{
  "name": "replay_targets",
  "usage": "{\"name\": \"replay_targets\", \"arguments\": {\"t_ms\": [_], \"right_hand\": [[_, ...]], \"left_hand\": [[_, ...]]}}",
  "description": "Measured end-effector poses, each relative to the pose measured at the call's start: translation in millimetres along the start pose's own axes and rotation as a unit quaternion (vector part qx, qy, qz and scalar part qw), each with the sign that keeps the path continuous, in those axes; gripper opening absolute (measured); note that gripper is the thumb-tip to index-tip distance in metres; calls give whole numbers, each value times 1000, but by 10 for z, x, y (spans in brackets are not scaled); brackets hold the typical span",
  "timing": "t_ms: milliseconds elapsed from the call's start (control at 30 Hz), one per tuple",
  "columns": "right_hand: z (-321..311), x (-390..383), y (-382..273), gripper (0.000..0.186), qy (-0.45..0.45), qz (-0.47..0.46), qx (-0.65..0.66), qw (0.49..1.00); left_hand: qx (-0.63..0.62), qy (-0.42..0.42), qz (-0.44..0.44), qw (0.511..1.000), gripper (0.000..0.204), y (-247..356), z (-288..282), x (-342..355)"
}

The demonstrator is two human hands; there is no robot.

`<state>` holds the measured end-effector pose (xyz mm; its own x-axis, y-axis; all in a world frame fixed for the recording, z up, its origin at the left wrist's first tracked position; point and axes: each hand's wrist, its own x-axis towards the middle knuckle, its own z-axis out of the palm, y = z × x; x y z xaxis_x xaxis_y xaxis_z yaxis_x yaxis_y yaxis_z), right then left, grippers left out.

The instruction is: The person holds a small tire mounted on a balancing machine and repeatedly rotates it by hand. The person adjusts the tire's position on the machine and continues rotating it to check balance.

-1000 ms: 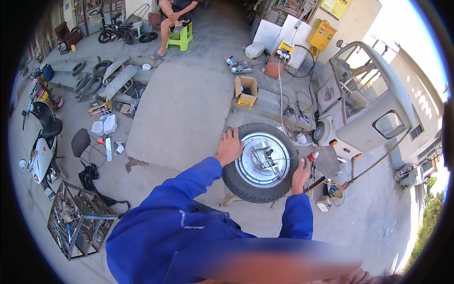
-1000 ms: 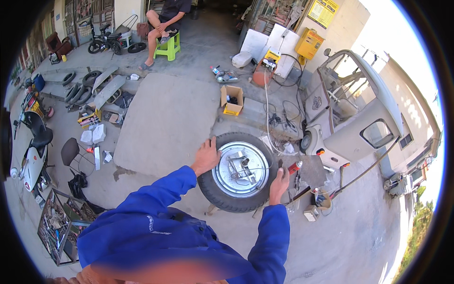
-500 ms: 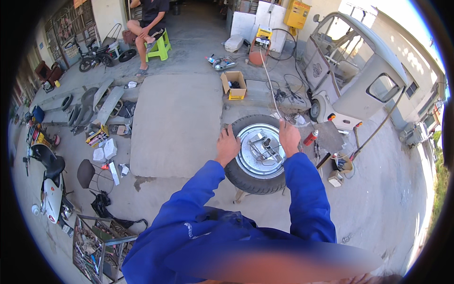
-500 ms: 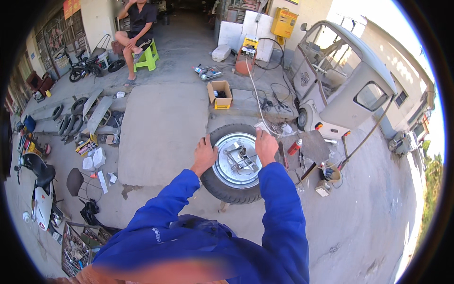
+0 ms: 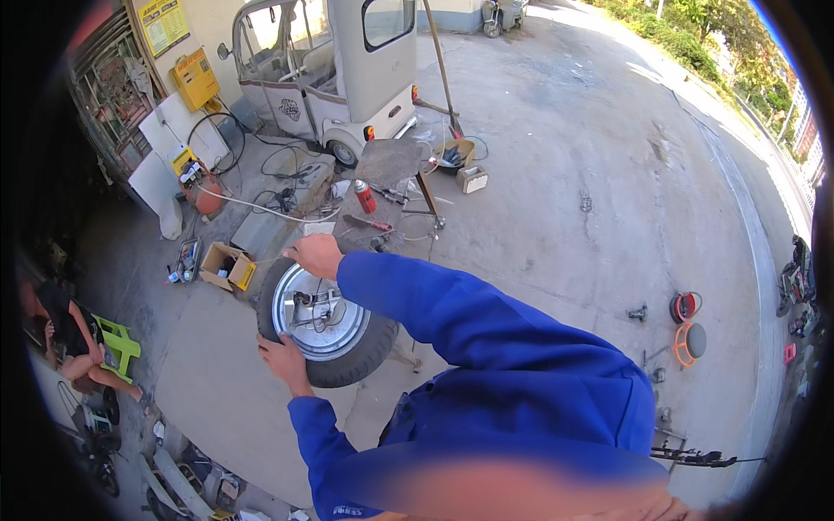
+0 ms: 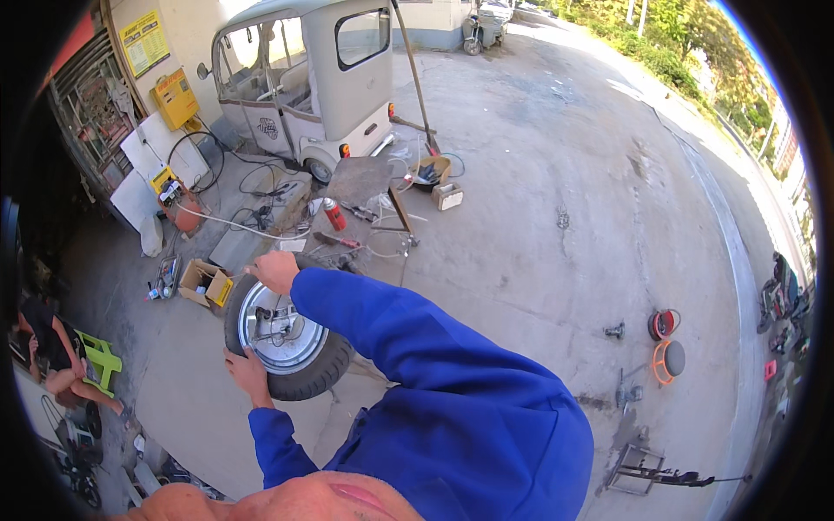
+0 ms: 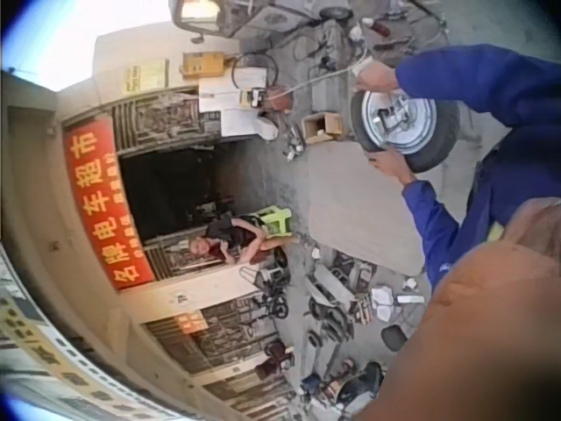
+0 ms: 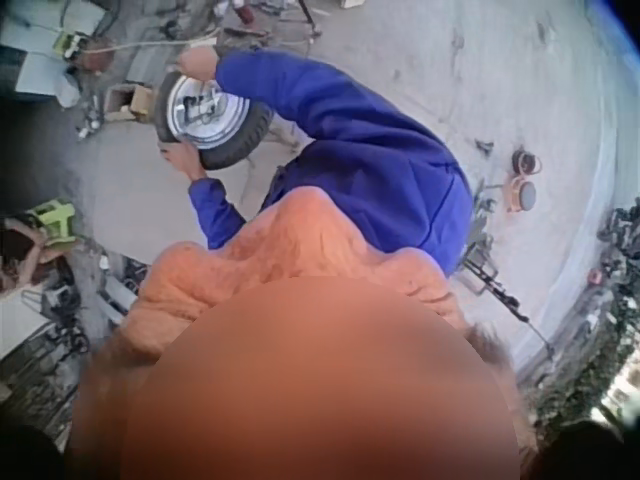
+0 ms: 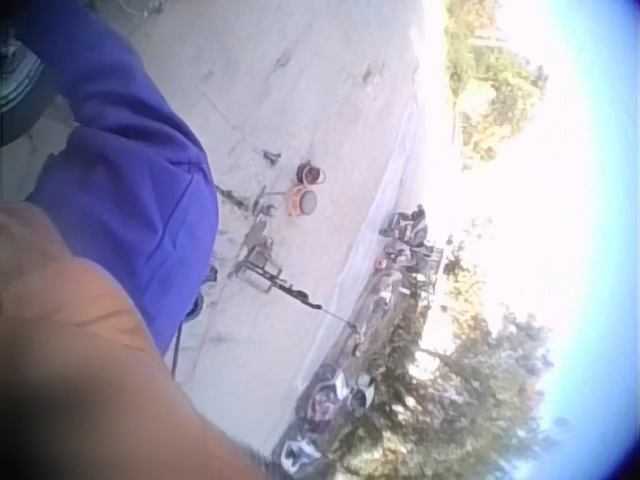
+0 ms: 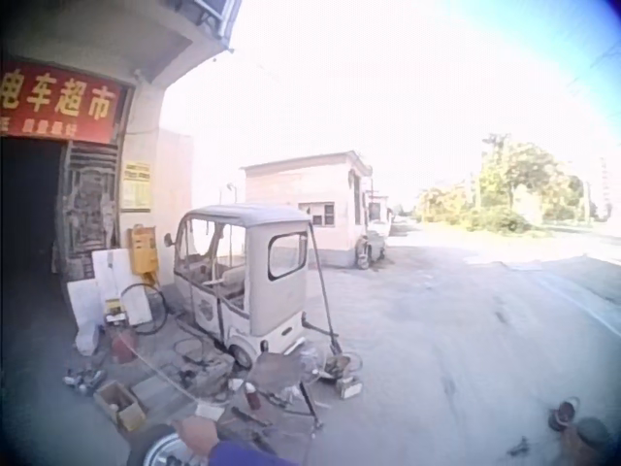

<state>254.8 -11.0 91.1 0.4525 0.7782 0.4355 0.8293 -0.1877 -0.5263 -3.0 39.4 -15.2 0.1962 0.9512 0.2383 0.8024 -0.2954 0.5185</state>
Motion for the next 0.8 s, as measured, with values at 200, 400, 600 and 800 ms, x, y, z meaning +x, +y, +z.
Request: {"name": "replay_targets", "arguments": {"t_ms": [200, 400, 600, 800], "right_hand": [[-1139, 304, 430, 91, 79, 162, 267, 947], [-2980, 339, 287, 92, 237, 113, 641, 721], [-3529, -110, -467, 93, 490, -305, 248, 778], [-3482, -325, -834, 97, 474, -265, 358, 760]], "left_hand": [[-17, -21, -21, 999, 71, 159, -137, -93], [-17, -17, -22, 999, 71, 158, -81, -123], [-19, -16, -18, 1000, 72, 167, -86, -88], [-20, -17, -26, 999, 72, 195, -141, -44]]}}
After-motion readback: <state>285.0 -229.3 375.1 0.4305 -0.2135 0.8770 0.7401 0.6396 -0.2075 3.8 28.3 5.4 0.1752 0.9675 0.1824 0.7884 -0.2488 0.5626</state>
